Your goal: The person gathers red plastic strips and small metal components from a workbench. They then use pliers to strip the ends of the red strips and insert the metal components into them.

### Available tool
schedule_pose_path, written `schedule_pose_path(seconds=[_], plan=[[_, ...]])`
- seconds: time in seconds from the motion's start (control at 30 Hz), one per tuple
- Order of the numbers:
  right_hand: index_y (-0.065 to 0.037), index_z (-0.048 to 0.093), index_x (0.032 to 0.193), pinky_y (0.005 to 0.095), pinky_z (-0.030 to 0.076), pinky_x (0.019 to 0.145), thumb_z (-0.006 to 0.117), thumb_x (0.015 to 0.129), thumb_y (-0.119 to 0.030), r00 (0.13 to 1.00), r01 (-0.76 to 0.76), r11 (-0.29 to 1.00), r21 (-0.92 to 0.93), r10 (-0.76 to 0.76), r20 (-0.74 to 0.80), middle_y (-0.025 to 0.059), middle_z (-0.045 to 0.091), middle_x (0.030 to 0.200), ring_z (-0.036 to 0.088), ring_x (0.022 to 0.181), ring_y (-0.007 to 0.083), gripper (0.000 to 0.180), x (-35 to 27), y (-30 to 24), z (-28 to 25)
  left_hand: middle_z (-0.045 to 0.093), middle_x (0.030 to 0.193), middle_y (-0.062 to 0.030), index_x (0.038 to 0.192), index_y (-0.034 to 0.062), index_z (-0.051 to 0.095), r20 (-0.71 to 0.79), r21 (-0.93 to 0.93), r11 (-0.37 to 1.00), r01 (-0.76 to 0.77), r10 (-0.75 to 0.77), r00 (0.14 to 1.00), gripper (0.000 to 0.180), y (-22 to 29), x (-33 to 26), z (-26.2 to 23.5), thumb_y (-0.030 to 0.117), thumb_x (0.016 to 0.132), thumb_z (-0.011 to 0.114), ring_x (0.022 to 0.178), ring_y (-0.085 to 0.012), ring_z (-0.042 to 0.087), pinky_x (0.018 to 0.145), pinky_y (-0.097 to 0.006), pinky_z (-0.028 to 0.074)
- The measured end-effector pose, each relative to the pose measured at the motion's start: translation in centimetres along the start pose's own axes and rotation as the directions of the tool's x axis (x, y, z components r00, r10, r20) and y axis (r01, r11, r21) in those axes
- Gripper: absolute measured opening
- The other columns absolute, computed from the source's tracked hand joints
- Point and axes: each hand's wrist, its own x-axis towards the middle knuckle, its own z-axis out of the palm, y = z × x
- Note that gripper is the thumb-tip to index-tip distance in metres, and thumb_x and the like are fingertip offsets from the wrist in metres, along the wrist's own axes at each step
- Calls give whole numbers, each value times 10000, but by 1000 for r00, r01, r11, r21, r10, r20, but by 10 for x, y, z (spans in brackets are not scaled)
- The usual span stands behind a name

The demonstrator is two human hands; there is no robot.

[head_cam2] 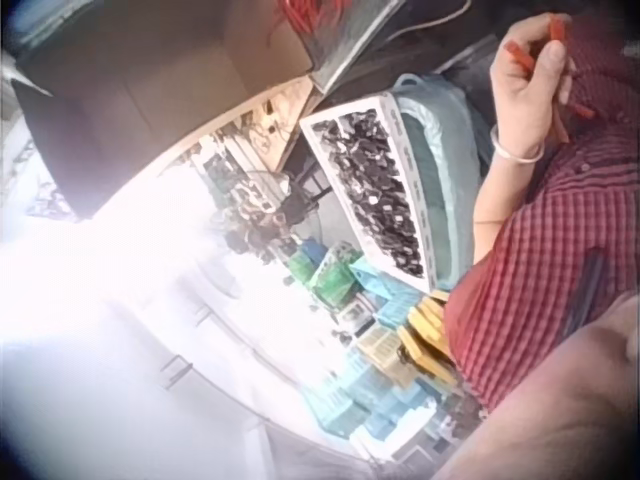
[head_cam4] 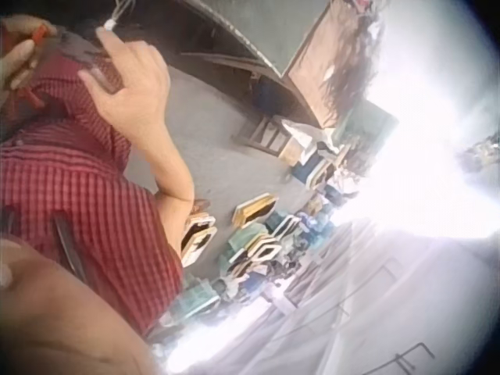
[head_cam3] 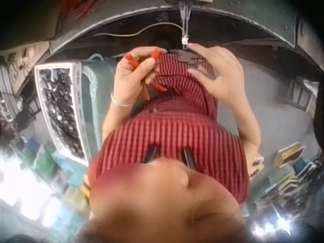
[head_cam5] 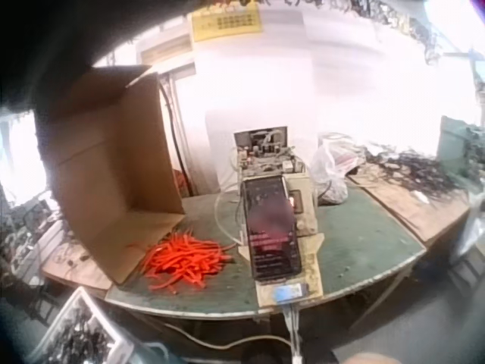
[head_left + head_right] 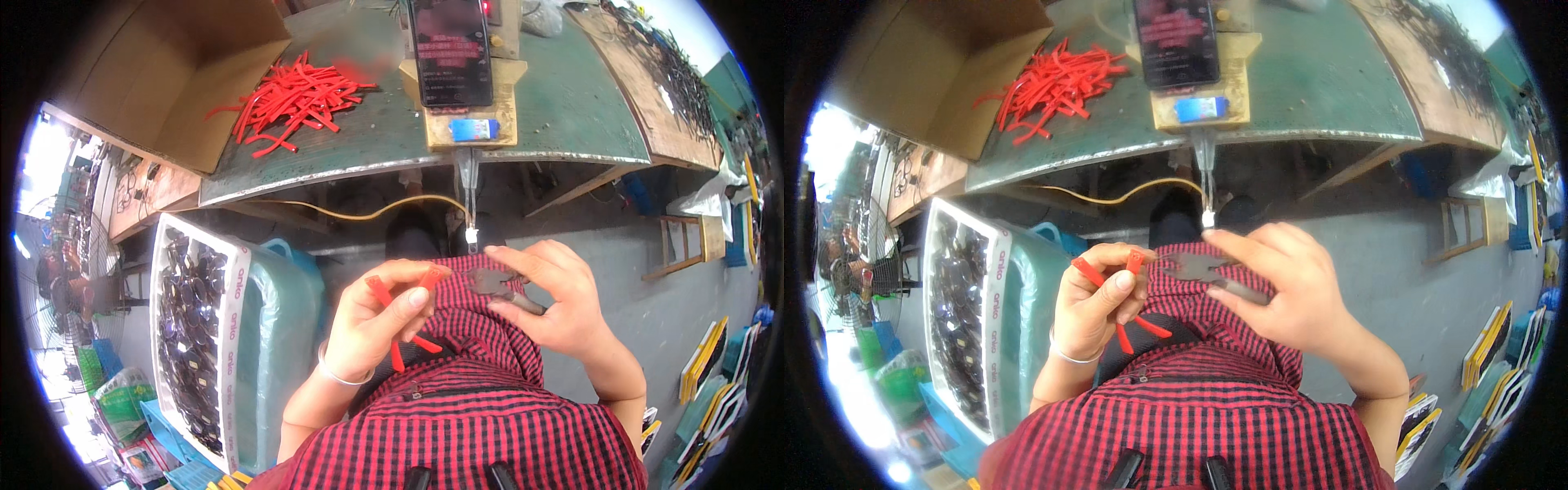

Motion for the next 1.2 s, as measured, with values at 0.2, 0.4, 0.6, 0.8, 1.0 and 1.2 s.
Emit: schedule_pose_path(seconds=[0.2,0.4,0.6,0.8,1.0,1.2], plan=[[-25,634,1037,231,427,632,718,861,-195,901,-434,647,627,304,311,-30,567,777,501,709,40,259,7,-13,2,571,831,-15,1141,-21,614,23,96,995,8,-10,1000,218,2,-3,4,44,937,577,599,-53,456,536,-197,362],[-28,600,931,212,427,652,655,902,-118,824,-551,210,808,293,485,-31,565,808,521,735,55,110,22,-21,12,550,791,12,1124,-19,606,22,182,983,0,-4,1000,191,-2,-10,13,32,944,569,601,-34,450,534,-188,360],[-37,612,923,237,433,628,684,877,-122,917,-360,599,715,367,154,-11,580,778,528,694,61,121,10,-22,31,561,775,6,1079,-13,601,-57,157,984,82,-74,996,158,-3,-7,19,63,941,583,586,-36,454,526,-183,356],[-27,635,984,247,440,599,705,826,-71,946,-194,835,515,298,-127,30,608,795,549,667,72,178,-2,-21,51,564,790,24,1119,-7,595,-106,130,990,61,-47,993,179,-18,-1,20,59,955,569,601,-23,454,540,-177,372],[-17,638,1012,235,466,742,685,844,-47,894,-295,538,790,448,29,7,645,880,596,809,77,177,-1,-19,54,575,825,15,1076,20,590,-112,113,990,90,-77,991,143,-21,1,13,72,943,589,668,-36,493,587,-175,395],[-14,625,924,223,409,658,667,850,-74,833,-343,601,722,550,-63,-13,561,760,518,712,68,104,-48,3,36,598,759,-2,826,32,649,-360,753,657,-11,426,830,104,14,51,-80,108,817,719,729,-90,566,679,-253,463]])
